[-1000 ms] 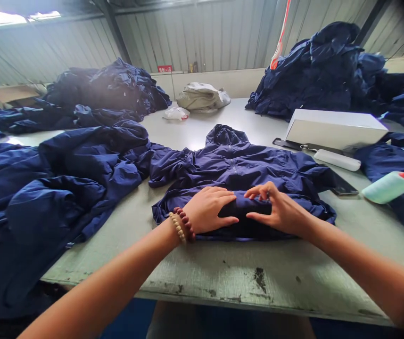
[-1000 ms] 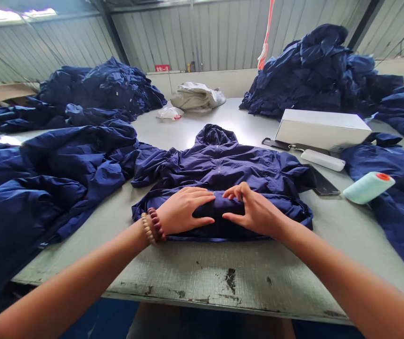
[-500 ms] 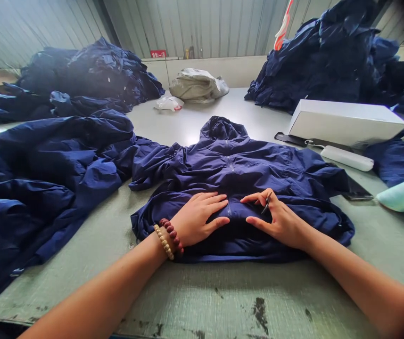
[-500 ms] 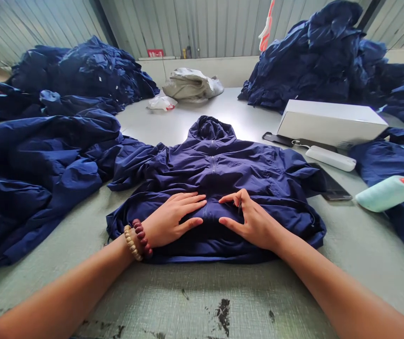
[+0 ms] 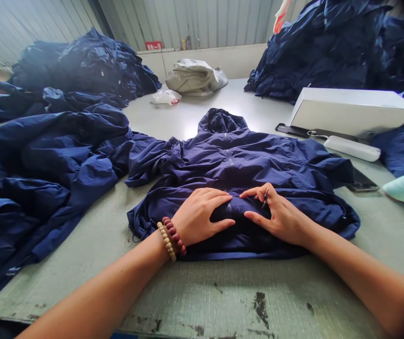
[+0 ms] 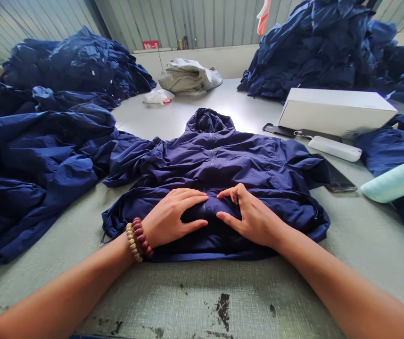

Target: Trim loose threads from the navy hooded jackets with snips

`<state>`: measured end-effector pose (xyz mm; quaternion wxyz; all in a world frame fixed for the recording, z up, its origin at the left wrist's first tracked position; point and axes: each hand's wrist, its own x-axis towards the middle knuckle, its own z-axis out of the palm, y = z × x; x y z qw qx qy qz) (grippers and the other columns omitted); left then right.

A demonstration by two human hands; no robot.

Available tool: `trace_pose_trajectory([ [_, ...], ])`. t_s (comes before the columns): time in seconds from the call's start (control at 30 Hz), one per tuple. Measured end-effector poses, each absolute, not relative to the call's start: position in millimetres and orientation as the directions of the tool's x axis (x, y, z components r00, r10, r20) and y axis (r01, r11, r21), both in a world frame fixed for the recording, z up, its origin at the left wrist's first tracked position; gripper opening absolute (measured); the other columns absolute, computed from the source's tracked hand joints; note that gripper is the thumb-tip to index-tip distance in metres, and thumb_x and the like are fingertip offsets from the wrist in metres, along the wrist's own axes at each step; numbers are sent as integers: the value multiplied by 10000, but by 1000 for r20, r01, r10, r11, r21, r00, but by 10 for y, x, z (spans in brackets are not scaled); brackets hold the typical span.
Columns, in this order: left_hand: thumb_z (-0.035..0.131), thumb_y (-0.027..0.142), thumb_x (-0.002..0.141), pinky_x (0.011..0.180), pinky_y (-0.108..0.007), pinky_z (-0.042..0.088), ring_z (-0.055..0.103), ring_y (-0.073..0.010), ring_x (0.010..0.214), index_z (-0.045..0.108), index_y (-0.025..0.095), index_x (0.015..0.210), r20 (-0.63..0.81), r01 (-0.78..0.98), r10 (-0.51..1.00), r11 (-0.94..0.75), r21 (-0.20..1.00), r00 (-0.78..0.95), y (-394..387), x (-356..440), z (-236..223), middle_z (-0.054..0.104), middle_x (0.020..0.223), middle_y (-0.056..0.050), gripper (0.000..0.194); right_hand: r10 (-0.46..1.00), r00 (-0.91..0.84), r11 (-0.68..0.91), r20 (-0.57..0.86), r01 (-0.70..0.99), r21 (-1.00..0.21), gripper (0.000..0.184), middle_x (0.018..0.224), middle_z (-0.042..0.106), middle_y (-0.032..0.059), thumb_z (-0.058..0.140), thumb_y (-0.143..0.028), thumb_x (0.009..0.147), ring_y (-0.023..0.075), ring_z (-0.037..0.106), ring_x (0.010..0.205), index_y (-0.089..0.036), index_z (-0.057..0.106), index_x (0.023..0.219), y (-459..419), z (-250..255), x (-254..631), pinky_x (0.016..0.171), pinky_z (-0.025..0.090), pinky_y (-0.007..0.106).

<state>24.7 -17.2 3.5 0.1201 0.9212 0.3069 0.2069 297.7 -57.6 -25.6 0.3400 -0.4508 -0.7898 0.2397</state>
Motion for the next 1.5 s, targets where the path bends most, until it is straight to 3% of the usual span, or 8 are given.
trace_pose_trajectory([
  [0.33,726,399,1017,1067,-473,521,731,-270,1148,777,220,1159,314,487,605,-787,379,732,-213,264,76,817,1193,-72,235,881,-343,469,326,536,-702,312,1283,751,79,636,-393,1059,244,731,1030,-303,341,1019,-643,-227,2947,915,571,431],
  [0.57,647,405,1069,1019,-445,526,747,-250,1071,793,213,1086,320,462,611,-774,433,725,-235,281,87,831,1107,-73,242,888,-301,459,349,513,-725,275,1055,792,37,589,-366,1088,224,746,859,-300,358,954,-668,-223,2925,810,564,391],
  [0.9,694,386,1031,948,-400,581,751,-229,965,816,207,955,276,472,714,-653,592,643,-177,316,46,827,1014,-63,230,926,-240,374,291,497,-783,265,991,779,28,588,-387,1077,214,701,800,-291,392,926,-634,-250,2943,716,525,351],
  [1.03,750,390,996,971,-388,587,759,-218,1001,793,225,1127,259,480,763,-592,647,592,-202,322,55,820,1075,-39,215,940,-212,336,266,464,-820,316,866,709,-5,592,-439,1068,191,611,710,-288,371,899,-596,-257,2926,665,479,335],
  [1.1,782,344,976,1004,-376,585,761,-202,1045,735,248,1317,299,454,756,-607,652,582,-232,323,71,808,1152,-30,357,940,-213,338,267,458,-822,324,850,690,-10,588,-437,1069,184,597,711,-285,365,888,-594,-251,2911,694,485,335],
  [1.2,768,292,990,1071,-401,557,738,-207,1139,731,286,1369,421,443,673,-728,524,608,-283,327,98,783,1254,-44,381,938,-226,343,263,485,-805,293,860,703,-7,577,-403,1075,175,586,692,-282,382,893,-617,-228,2890,678,469,330],
  [1.33,735,311,1020,1072,-430,532,729,-216,1145,820,313,1212,524,438,517,-855,278,677,-313,334,95,790,1254,-41,210,910,-296,405,289,501,-764,236,867,709,-5,563,-349,1088,162,578,662,-276,419,916,-661,-202,2888,667,463,321],
  [1.5,767,299,1004,1027,-408,536,730,-197,1077,856,327,1055,613,407,377,-908,97,694,-304,338,76,813,1248,-11,106,870,-364,482,334,479,-734,191,873,675,4,552,-346,1106,174,633,749,-270,471,951,-683,-215,2913,723,493,314],
])
